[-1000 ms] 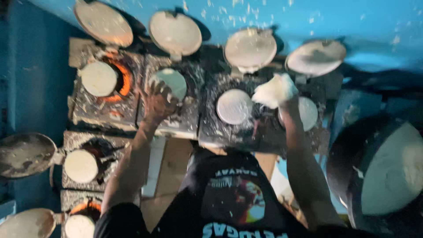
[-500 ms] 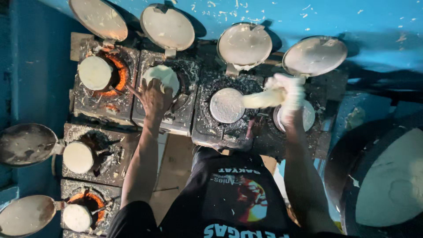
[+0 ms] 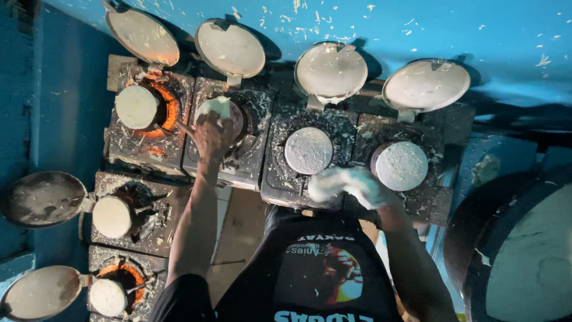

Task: The person cooks round flatbreads on a row of gas stoves with round griddles, pressing and turning the dough by hand and wiping the griddles with a cloth. They transfer cooked flatbreads into a woven basket and take more dough from a large basin.

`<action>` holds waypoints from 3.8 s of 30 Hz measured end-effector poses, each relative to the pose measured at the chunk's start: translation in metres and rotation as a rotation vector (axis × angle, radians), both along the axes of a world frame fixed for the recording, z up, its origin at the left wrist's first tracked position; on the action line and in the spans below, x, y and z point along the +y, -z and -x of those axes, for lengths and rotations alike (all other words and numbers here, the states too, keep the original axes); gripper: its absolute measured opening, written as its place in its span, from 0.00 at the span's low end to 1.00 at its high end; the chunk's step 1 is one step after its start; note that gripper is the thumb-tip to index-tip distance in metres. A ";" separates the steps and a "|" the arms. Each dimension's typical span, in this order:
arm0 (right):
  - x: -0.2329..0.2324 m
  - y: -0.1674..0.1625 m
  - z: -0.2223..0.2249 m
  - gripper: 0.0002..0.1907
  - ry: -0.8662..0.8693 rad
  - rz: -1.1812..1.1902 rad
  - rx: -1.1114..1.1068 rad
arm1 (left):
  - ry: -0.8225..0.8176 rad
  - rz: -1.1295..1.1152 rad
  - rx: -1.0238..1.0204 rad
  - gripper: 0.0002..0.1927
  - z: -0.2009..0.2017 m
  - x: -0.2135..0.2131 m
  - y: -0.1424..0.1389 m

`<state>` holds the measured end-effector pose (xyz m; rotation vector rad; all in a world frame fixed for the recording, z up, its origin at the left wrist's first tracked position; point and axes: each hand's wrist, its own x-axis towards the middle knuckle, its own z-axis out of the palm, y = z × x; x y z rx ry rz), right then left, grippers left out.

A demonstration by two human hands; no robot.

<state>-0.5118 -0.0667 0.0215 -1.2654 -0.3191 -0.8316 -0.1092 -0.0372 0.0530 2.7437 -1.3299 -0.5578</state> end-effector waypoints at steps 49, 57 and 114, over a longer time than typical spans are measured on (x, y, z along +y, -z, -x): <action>0.013 0.093 -0.415 0.24 0.841 1.210 1.487 | -0.055 0.299 0.076 0.30 -0.287 0.440 0.048; 0.007 0.081 -0.378 0.28 0.896 0.851 1.846 | -0.115 0.244 0.158 0.32 -0.304 0.441 0.043; -0.034 0.039 -0.484 0.45 0.282 -0.610 0.873 | -0.682 1.516 0.706 0.09 -0.369 0.298 0.005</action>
